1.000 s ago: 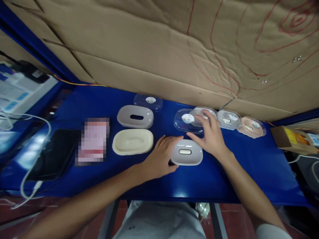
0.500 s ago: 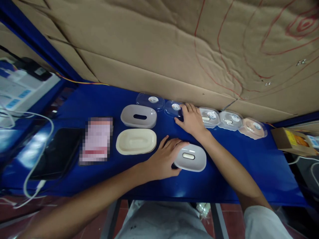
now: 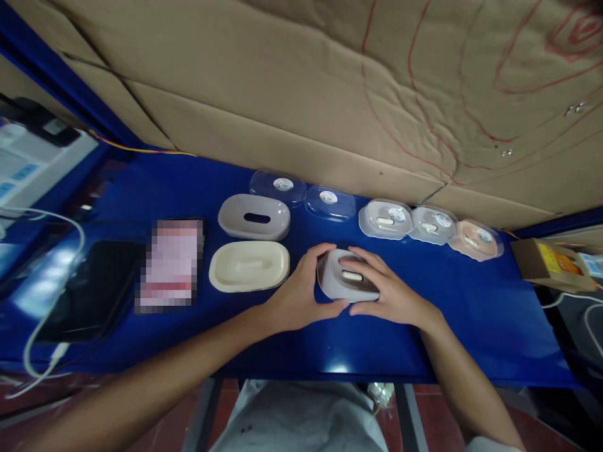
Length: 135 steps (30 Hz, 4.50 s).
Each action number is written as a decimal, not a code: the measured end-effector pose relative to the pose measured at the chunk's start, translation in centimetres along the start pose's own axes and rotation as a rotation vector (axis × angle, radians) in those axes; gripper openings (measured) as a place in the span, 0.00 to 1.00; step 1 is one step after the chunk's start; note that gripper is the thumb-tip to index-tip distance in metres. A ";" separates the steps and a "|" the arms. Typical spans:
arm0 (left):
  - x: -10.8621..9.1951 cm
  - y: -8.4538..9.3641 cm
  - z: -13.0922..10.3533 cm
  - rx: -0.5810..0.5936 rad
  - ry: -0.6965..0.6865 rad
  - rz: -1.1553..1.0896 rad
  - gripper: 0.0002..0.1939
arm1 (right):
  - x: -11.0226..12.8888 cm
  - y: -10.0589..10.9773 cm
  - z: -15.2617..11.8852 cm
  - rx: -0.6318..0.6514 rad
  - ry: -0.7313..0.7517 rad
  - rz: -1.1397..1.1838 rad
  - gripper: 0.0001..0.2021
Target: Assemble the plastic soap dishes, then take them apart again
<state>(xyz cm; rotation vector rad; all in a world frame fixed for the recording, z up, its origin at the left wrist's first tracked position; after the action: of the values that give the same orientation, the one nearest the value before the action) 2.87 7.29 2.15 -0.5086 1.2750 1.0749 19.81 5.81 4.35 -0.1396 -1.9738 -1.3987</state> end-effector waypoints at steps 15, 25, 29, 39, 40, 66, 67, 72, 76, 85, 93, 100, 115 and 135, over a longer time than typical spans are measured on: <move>-2.3 -3.7 -2.5 0.347 -0.300 0.545 0.44 | -4.5 5.9 -2.2 -0.419 -0.124 -0.080 0.30; -6.9 -7.1 -5.6 0.562 -0.787 0.685 0.04 | -0.8 0.6 0.4 -0.302 0.006 -0.318 0.36; -6.5 -6.6 -5.1 0.521 -0.758 0.778 0.05 | -0.6 2.7 -0.7 -0.443 0.007 -0.216 0.19; -5.9 -6.4 -5.0 0.502 -0.777 0.844 0.04 | 1.9 0.8 0.0 -0.436 0.145 -0.125 0.07; -5.8 -6.3 -5.0 0.503 -0.773 0.845 0.04 | 2.0 0.6 -0.1 -0.423 0.159 -0.119 0.09; -6.7 -2.1 -2.0 0.179 -0.494 0.453 0.11 | -8.7 7.8 -1.8 -0.623 -0.241 -0.171 0.37; -6.4 -1.6 -1.7 0.155 -0.429 0.362 0.13 | -8.6 8.1 -2.0 -0.654 -0.232 -0.121 0.35; -2.7 -0.3 -0.9 0.057 -0.034 -0.224 0.36 | -5.0 8.1 -2.9 -0.652 -0.091 0.140 0.34; -1.5 -0.4 -0.8 0.029 0.077 -0.499 0.59 | 0.9 4.8 -2.9 -0.423 0.135 0.208 0.39; -1.3 -1.5 -1.9 0.055 0.096 -0.587 0.53 | -4.2 6.6 -2.3 -0.590 -0.040 0.152 0.30; -3.2 -2.8 -2.3 0.164 0.159 -0.652 0.52 | -10.8 6.8 -1.2 -0.565 -0.166 -0.240 0.24; -3.4 -3.1 -2.3 0.236 0.172 -0.638 0.53 | -9.3 6.1 -0.4 -0.644 -0.201 -0.308 0.16; -1.9 -1.9 -2.2 0.001 0.209 -0.725 0.52 | 2.0 1.1 -2.0 -0.123 0.160 0.243 0.53; -4.0 -4.2 -3.3 0.373 -0.070 -0.427 0.63 | -7.7 9.3 -4.1 -0.467 -0.195 0.011 0.32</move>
<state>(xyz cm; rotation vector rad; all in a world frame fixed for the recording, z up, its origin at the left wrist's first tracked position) 5.04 1.30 3.95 -0.4268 1.1999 0.4801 31.86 8.36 7.76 -0.5144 -1.7556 -1.8774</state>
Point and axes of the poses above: each hand's wrist, its own z-axis towards the middle knuckle, its own y-axis out of the back of the hand, x = y × z, the point moved 9 cm from there along z, towards the middle knuckle, and after that the axes turned 10 degrees about -y, right-handed, at the moved point
